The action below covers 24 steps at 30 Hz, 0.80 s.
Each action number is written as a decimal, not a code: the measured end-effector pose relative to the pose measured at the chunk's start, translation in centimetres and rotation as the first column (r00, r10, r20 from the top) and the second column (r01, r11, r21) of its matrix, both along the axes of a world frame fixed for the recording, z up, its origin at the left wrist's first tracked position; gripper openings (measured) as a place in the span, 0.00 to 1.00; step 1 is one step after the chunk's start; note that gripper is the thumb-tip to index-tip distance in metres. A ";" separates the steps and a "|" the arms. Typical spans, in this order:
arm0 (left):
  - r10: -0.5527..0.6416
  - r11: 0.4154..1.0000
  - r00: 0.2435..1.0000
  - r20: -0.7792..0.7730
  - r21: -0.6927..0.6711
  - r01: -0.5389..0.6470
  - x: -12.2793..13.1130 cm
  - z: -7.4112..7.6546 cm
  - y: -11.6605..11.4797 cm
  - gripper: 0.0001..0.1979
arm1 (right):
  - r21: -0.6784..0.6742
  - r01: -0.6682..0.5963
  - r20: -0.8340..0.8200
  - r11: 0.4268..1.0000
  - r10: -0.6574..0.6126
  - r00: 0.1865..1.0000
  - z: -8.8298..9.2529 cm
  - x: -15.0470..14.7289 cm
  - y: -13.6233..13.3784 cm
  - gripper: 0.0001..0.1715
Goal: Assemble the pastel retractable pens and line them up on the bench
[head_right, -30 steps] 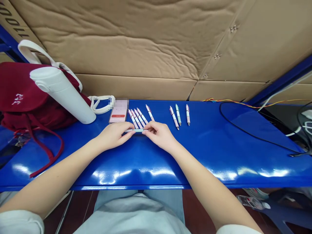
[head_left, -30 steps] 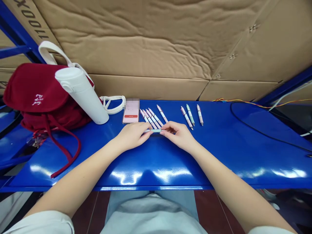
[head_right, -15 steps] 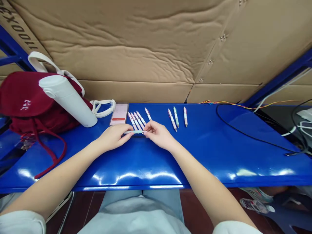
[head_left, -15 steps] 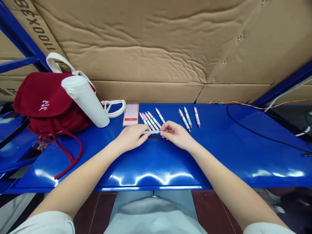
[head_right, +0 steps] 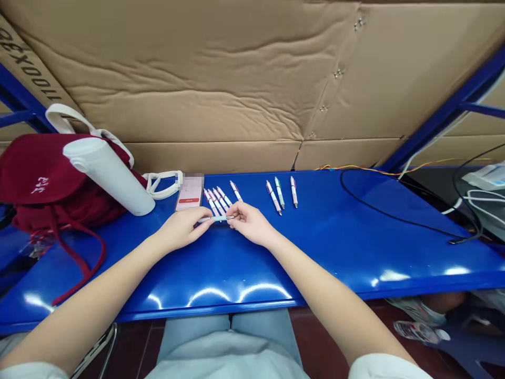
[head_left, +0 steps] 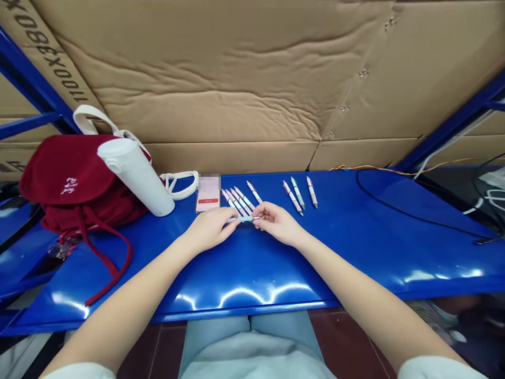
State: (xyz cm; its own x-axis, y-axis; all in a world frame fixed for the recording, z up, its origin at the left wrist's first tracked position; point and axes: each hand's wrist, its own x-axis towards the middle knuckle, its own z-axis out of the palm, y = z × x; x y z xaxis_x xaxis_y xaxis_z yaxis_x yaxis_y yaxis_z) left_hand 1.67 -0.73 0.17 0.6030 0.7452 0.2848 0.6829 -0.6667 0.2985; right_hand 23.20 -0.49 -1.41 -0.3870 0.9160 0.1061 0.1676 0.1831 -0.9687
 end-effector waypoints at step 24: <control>0.001 1.000 0.999 -0.036 -0.024 -0.002 0.5 0.1 -0.1 0.13 | 0.294 -0.083 0.378 0.952 -0.036 0.925 0.6 1.0 -0.2 0.05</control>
